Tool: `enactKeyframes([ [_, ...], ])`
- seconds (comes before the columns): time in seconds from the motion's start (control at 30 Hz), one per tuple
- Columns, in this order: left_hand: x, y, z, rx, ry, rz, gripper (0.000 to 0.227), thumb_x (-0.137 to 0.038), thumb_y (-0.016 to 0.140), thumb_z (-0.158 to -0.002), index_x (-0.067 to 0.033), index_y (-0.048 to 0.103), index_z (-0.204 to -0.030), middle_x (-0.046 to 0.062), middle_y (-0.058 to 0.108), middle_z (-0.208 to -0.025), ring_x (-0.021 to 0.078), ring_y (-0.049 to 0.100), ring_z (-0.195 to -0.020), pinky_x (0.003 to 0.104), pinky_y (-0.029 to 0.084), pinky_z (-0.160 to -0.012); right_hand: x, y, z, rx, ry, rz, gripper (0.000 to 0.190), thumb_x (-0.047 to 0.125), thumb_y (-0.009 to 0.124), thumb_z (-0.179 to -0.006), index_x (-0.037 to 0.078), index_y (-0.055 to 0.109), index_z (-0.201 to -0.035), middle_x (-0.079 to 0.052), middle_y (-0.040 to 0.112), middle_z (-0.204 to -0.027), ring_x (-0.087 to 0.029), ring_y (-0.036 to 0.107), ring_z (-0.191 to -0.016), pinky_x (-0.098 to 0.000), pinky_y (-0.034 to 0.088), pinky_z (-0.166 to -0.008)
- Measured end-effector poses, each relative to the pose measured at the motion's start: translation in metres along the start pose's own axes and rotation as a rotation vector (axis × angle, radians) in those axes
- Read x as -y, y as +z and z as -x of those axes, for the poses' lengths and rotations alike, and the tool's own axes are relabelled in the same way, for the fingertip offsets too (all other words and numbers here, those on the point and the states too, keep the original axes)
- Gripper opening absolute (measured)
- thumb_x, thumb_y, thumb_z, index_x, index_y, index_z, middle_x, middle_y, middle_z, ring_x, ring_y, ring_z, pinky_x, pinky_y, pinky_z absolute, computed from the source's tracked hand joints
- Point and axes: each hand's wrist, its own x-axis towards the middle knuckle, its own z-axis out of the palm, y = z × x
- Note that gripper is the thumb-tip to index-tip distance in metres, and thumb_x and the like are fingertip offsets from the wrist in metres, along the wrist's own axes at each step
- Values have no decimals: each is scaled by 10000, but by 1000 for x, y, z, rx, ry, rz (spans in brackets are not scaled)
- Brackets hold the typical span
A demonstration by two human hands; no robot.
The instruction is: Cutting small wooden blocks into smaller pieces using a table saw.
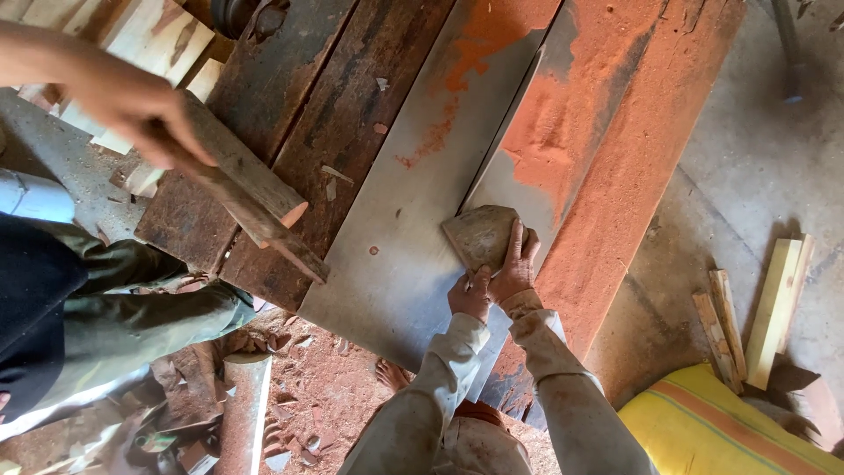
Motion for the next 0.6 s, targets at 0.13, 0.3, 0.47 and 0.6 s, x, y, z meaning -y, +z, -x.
enactKeyframes([
  [0.13,-2,3,-2,-19,32,36,831,-373,916,-860,57,529,-1456,376,467,-1482,541,509,-1317,674,546,-943,-10,7,-5,-27,-18,13,1253,240,729,-565,157,108,-1650,-225,226,-1440,-603,462,-1253,-633,530,-961],
  [0.3,-7,6,-1,-1,58,-18,808,-409,881,-880,49,538,-1451,381,481,-1462,542,509,-1323,664,525,-963,-7,4,-6,-20,1,5,1219,217,731,-592,153,122,-1646,-231,234,-1437,-609,469,-1249,-636,530,-968],
  [0.47,-11,8,-3,-5,55,-119,754,-435,875,-884,8,589,-1424,328,521,-1457,504,526,-1321,649,533,-994,-4,3,-11,-21,-1,29,1227,201,739,-598,170,106,-1648,-238,228,-1443,-634,483,-1213,-651,525,-959],
  [0.6,-24,18,5,-17,50,-167,727,-417,846,-907,11,582,-1433,314,512,-1475,506,489,-1356,651,496,-1047,-3,2,-13,-45,-9,37,1217,192,742,-604,172,118,-1648,-249,245,-1430,-652,489,-1192,-659,527,-941],
])
